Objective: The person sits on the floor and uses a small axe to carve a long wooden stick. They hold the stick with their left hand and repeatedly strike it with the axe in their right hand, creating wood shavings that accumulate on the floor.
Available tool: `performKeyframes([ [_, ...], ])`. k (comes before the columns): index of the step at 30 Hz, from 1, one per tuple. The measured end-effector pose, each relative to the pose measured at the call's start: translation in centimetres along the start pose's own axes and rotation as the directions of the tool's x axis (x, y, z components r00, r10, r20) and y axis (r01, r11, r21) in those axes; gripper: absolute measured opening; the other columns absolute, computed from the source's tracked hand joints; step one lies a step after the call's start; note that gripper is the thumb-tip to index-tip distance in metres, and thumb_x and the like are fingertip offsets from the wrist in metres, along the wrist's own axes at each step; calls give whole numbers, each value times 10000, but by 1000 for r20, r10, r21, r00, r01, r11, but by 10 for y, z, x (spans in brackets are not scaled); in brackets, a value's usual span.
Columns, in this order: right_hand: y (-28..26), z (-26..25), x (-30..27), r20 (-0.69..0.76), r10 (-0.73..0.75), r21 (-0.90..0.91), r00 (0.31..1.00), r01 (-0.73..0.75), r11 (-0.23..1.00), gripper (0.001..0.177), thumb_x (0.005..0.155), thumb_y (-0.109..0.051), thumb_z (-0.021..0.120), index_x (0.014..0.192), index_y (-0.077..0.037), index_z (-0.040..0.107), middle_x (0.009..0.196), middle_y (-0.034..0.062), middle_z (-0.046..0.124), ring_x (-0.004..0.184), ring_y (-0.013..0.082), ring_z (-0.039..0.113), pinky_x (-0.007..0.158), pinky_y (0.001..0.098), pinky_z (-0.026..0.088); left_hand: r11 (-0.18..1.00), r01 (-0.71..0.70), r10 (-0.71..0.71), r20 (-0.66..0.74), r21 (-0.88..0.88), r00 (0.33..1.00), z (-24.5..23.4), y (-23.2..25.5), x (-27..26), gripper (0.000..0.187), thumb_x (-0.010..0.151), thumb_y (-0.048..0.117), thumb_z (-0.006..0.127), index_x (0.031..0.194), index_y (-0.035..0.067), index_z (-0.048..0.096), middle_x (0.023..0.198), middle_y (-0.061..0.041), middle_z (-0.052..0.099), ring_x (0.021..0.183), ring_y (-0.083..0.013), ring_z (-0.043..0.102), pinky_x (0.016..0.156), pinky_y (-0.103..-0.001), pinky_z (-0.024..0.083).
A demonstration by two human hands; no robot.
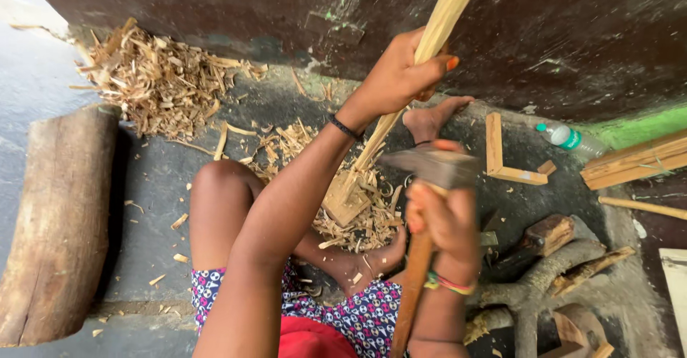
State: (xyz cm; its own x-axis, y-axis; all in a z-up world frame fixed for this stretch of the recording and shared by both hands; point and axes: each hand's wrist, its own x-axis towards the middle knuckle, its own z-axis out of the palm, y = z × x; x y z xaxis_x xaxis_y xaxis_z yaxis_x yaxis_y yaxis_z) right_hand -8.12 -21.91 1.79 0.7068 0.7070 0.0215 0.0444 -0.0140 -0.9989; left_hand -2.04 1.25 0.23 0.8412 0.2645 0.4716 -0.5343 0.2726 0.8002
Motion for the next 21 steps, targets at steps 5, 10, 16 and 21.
performKeyframes([
  [5, -14, -8, -18, -36, -93, 69, 995, 96, 993, 598, 986, -64, 596, 1518, -106, 325, 768, 33, 536, 504, 72, 485, 442, 236, 432, 1000, -6, 6, 43, -5, 999, 7, -1, -3, 120, 965, 140, 660, 981, 53, 579, 731, 20, 573, 562, -55, 547, 479, -261, 450],
  [10, 67, 15, 20, 15, 294, 9, 956, -294, 956, 611, 937, -14, 535, 1489, -139, 304, 720, 20, 528, 447, 67, 464, 373, 238, 411, 998, -67, 67, 53, 15, 996, 11, -10, -2, 116, 938, 112, 670, 954, 39, 582, 803, 5, 621, 585, -66, 579, 488, -272, 480],
  [16, 58, 8, 18, 52, 210, -10, 976, -210, 978, 617, 930, -16, 534, 1487, -127, 293, 720, 37, 545, 445, 87, 508, 383, 254, 448, 998, 40, -36, 87, -41, 996, 11, -1, -6, 108, 939, 105, 653, 949, 29, 578, 689, -13, 565, 537, -75, 545, 462, -274, 447],
  [21, -6, -10, -13, -51, -77, 46, 996, 79, 996, 588, 978, -38, 581, 1498, -85, 312, 756, 37, 535, 491, 77, 501, 440, 238, 456, 998, 29, -22, 128, -53, 992, 19, 2, -3, 129, 959, 123, 657, 970, 36, 562, 666, -9, 580, 522, -73, 543, 456, -261, 431],
])
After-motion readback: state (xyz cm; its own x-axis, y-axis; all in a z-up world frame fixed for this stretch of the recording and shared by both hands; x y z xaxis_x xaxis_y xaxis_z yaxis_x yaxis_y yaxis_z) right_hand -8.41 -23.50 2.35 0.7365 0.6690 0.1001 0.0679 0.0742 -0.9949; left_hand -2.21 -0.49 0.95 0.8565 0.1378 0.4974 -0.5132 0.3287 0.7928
